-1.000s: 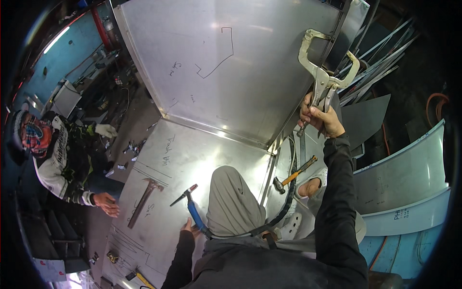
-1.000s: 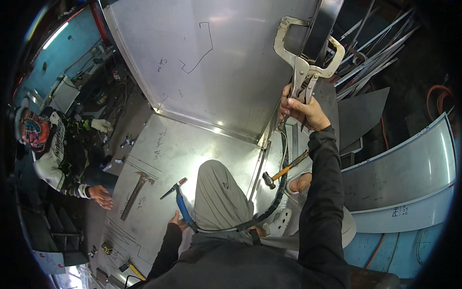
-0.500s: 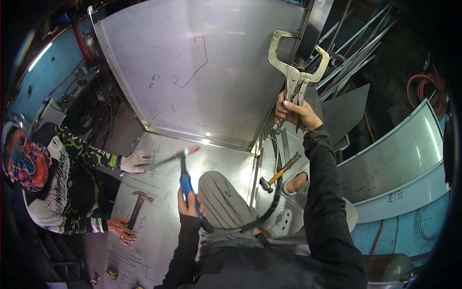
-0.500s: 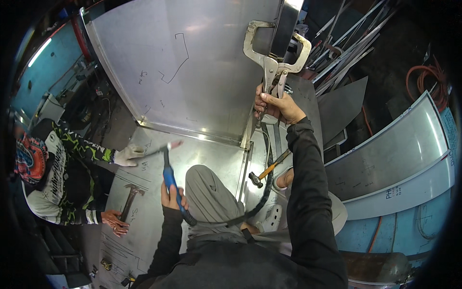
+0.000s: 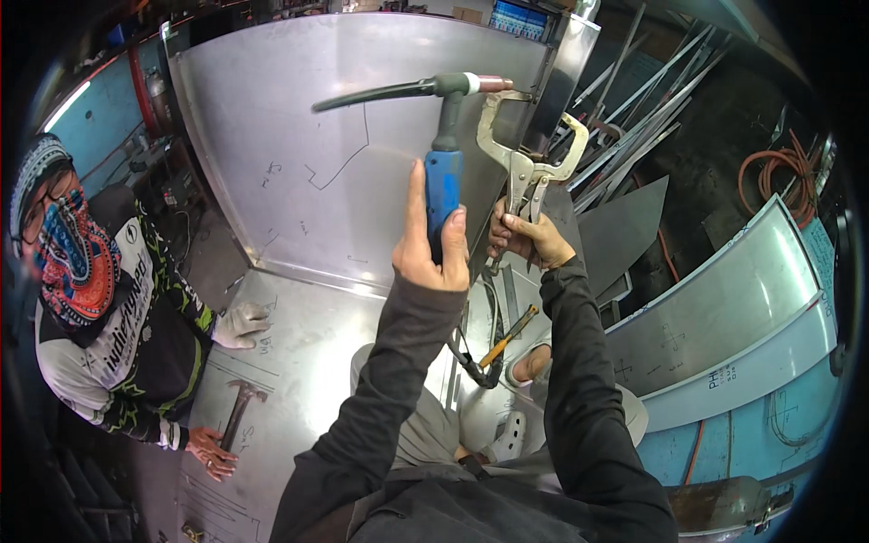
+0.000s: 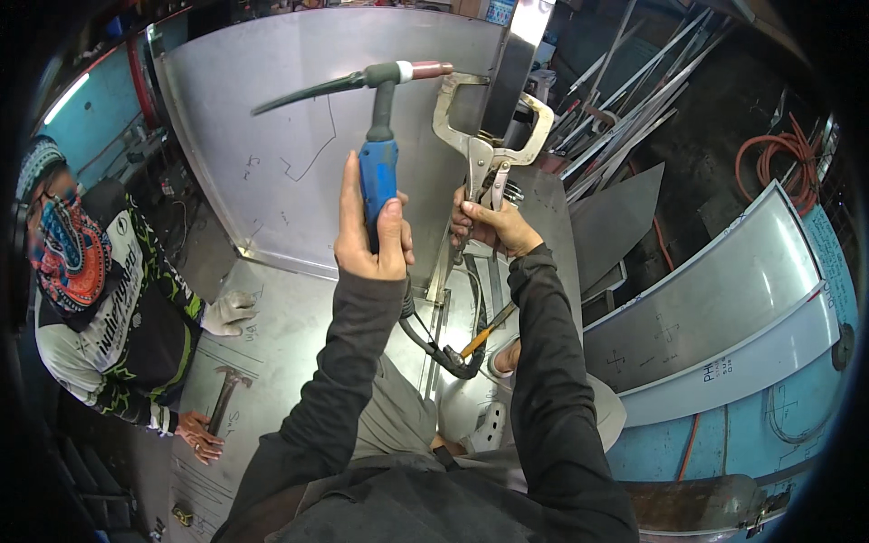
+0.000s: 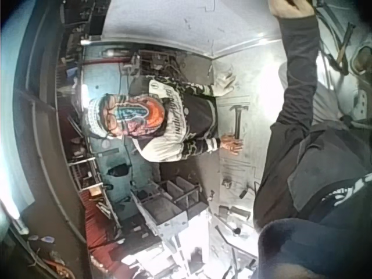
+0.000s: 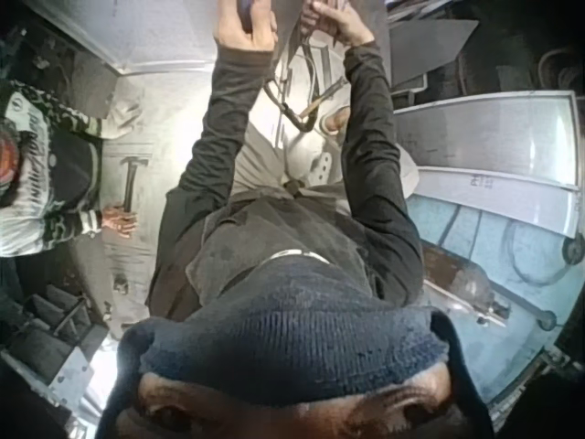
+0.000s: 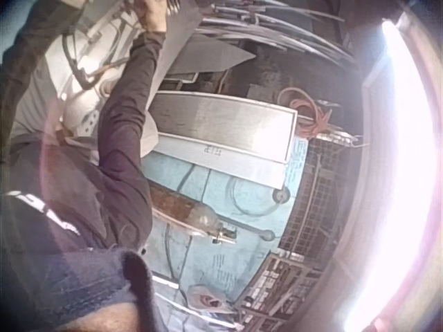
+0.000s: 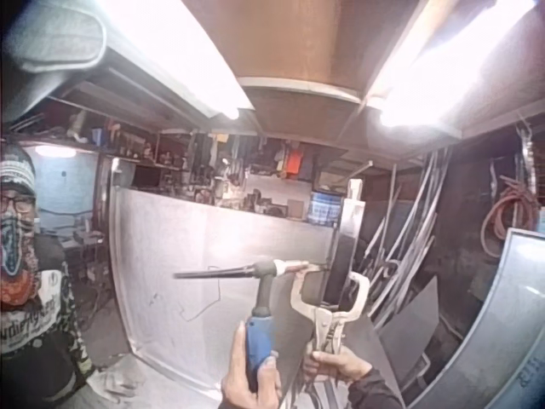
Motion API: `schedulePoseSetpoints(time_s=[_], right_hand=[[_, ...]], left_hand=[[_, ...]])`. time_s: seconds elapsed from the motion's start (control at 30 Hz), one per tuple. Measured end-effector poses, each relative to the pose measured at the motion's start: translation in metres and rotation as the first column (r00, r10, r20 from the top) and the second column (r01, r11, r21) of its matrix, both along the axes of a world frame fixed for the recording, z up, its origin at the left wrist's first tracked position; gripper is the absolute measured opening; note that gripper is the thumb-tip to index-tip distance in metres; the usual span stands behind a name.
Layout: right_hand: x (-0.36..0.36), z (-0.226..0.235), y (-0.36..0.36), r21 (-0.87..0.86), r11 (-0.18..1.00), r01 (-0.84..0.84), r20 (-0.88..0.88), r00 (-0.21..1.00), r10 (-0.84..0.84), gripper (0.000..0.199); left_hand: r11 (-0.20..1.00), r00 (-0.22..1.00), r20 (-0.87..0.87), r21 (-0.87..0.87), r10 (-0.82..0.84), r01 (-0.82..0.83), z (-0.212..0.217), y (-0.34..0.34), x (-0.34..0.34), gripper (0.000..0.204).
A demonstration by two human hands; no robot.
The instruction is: Assembling and welding metal sheets using a TIG welder, clamps, and a hammer.
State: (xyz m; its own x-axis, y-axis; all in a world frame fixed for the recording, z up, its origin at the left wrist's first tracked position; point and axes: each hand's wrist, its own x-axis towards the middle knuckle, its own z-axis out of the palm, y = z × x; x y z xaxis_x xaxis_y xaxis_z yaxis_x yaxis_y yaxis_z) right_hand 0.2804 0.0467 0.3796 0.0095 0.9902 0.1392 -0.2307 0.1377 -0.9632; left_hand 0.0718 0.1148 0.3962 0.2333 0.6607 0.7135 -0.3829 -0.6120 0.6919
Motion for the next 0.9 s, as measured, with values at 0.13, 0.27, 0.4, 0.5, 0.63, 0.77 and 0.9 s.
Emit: schedulePoseSetpoints(time_s=[0.13, 0.27, 0.4, 0.5, 0.63, 0.77, 0.9], right_hand=[[0.0, 0.001, -0.003, -0.005, 1.0, -0.015, -0.047, 0.999, 0.015, 0.028], [0.001, 0.009, -0.01, -0.043, 0.998, 0.042, -0.033, 0.999, -0.044, 0.048], [0.002, 0.012, -0.014, -0.036, 0.999, 0.017, -0.011, 1.0, -0.018, 0.056], [0.002, 0.007, -0.015, -0.042, 0.998, 0.045, 0.022, 0.999, -0.044, 0.056], [0.001, -0.001, -0.012, -0.004, 1.0, -0.022, -0.122, 0.992, 0.021, 0.05], [0.002, -0.005, -0.009, 0.048, 0.998, -0.044, 0.002, 0.999, 0.044, 0.047], [0.002, -0.003, -0.011, 0.002, 0.997, 0.074, 0.087, 0.994, -0.074, 0.044]], left_hand=[[0.978, 0.989, 0.102, -0.169, -0.109, 0.125, -0.004, -0.006, 0.005, 0.062], [0.958, 0.986, 0.053, -0.231, -0.161, 0.169, 0.001, -0.003, 0.007, 0.07], [0.946, 0.986, 0.054, -0.278, -0.16, 0.168, 0.008, -0.002, 0.011, 0.07], [0.938, 0.982, 0.058, -0.292, -0.177, 0.186, 0.011, -0.002, 0.015, 0.07], [0.916, 0.974, 0.068, -0.33, -0.217, 0.227, 0.015, -0.001, 0.02, 0.07], [0.843, 0.938, 0.132, -0.411, -0.322, 0.347, 0.017, -0.002, 0.033, 0.068], [0.708, 0.871, 0.269, -0.508, -0.41, 0.49, 0.016, -0.005, 0.048, 0.065]])
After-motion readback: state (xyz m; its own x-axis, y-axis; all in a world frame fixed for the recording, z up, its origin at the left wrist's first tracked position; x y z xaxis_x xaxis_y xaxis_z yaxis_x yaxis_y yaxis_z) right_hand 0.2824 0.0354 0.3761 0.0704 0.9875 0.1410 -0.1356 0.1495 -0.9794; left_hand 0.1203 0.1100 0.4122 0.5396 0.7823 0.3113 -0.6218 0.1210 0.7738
